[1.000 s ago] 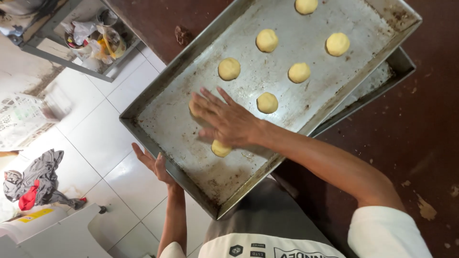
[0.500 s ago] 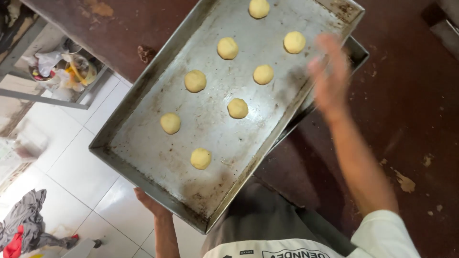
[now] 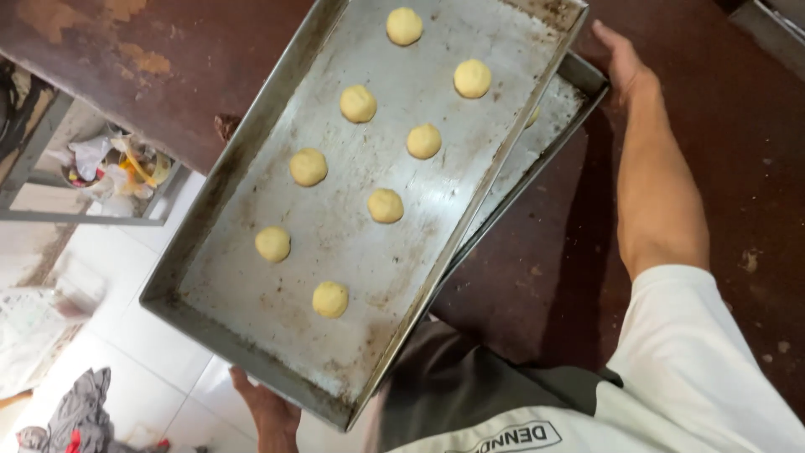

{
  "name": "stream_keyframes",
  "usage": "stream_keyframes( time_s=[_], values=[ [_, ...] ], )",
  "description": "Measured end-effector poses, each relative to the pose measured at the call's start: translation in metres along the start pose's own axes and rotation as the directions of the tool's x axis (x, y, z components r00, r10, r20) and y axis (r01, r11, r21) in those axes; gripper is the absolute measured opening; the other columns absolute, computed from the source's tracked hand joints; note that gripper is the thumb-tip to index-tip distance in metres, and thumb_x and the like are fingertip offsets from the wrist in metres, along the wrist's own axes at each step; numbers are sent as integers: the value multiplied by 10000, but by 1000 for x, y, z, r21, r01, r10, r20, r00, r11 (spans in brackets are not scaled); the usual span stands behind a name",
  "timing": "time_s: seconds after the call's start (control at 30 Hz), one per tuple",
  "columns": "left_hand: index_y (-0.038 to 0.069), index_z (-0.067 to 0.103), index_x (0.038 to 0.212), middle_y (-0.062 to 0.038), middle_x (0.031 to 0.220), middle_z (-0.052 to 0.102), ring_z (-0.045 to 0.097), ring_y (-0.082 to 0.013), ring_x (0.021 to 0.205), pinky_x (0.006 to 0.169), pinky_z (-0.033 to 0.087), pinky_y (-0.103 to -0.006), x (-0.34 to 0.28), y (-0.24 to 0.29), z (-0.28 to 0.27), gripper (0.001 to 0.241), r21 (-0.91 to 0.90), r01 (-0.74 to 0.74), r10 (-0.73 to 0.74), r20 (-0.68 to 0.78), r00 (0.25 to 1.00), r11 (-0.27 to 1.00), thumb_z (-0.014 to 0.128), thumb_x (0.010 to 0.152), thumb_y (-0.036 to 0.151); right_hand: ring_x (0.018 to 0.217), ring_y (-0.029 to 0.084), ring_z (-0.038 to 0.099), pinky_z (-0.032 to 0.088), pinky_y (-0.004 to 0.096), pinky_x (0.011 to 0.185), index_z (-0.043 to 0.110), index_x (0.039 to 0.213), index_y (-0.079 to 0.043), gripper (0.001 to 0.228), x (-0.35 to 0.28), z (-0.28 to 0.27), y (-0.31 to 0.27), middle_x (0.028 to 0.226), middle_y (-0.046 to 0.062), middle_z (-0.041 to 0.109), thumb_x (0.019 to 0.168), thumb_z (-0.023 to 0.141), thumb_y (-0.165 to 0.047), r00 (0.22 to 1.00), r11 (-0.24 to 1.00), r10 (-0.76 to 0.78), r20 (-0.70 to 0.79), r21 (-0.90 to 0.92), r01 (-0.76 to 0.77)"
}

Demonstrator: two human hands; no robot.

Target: The recorder is picking up small round portions of dough from a table and arranging them on metal baking sheets.

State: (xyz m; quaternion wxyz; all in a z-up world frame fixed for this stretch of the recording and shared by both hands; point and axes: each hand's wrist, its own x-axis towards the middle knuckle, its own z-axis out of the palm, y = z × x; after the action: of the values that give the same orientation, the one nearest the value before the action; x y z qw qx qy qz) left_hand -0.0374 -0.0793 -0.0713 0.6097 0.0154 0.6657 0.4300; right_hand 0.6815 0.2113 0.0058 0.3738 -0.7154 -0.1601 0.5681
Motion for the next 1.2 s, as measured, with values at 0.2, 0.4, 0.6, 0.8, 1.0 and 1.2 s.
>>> stream_keyframes(
  time_s=[0.2, 0.4, 0.6, 0.8, 1.0, 1.2],
  values=[
    [199, 348, 1551, -32, 1491, 501, 527, -244, 1293, 997, 489, -431, -32, 38, 56, 958, 56, -103, 99, 74, 992, 993, 371, 837, 839, 1316, 248, 571, 397, 423, 1117, 609, 1409, -125, 815, 16, -5, 4, 1448, 104, 626, 862, 487, -716, 995, 992, -93, -24, -93, 90],
    [124, 372, 1538, -81, 1455, 515, 532, -280, 1251, 968, 498, -454, 16, 55, 51, 926, 23, -245, 237, 180, 955, 969, 450, 886, 776, 1299, 253, 535, 401, 461, 1090, 542, 1483, -127, 850, 7, -24, 21, 1482, 118, 559, 905, 408, -736, 998, 991, -60, -36, -121, 56],
    [58, 439, 1518, -148, 1387, 557, 575, -316, 1157, 853, 529, -468, 84, 102, 59, 969, 66, -259, 219, 359, 907, 963, 504, 866, 772, 1309, 268, 557, 419, 454, 1094, 510, 1500, -82, 870, -23, -85, 85, 1476, 124, 586, 912, 428, -717, 997, 996, -65, -38, -71, 62],
    [48, 461, 1517, -206, 1362, 555, 573, -340, 1128, 800, 507, -489, 116, 160, 131, 1001, 292, -343, 189, 449, 873, 893, 508, 845, 788, 1503, 332, 312, 210, 539, 1172, 497, 1545, -95, 891, -91, -149, 165, 1590, 150, 446, 766, 696, -480, 978, 965, -67, -195, -261, 14],
    [112, 468, 1511, -174, 1393, 547, 561, -331, 1163, 847, 497, -492, 42, 196, 277, 977, 455, -318, 70, 482, 873, 832, 488, 806, 789, 1507, 399, 331, 207, 592, 1207, 512, 1515, -61, 942, -207, -135, 211, 1583, 230, 435, 701, 782, -450, 899, 968, 45, -435, -202, -146],
    [176, 476, 1504, -142, 1424, 540, 549, -321, 1198, 894, 487, -495, -14, 208, 369, 959, 604, -297, -15, 456, 890, 739, 468, 768, 790, 1478, 415, 437, 280, 532, 1228, 555, 1471, 49, 876, -266, -145, 342, 1495, 319, 540, 750, 805, -382, 813, 999, 32, -581, 17, -28]
  ],
)
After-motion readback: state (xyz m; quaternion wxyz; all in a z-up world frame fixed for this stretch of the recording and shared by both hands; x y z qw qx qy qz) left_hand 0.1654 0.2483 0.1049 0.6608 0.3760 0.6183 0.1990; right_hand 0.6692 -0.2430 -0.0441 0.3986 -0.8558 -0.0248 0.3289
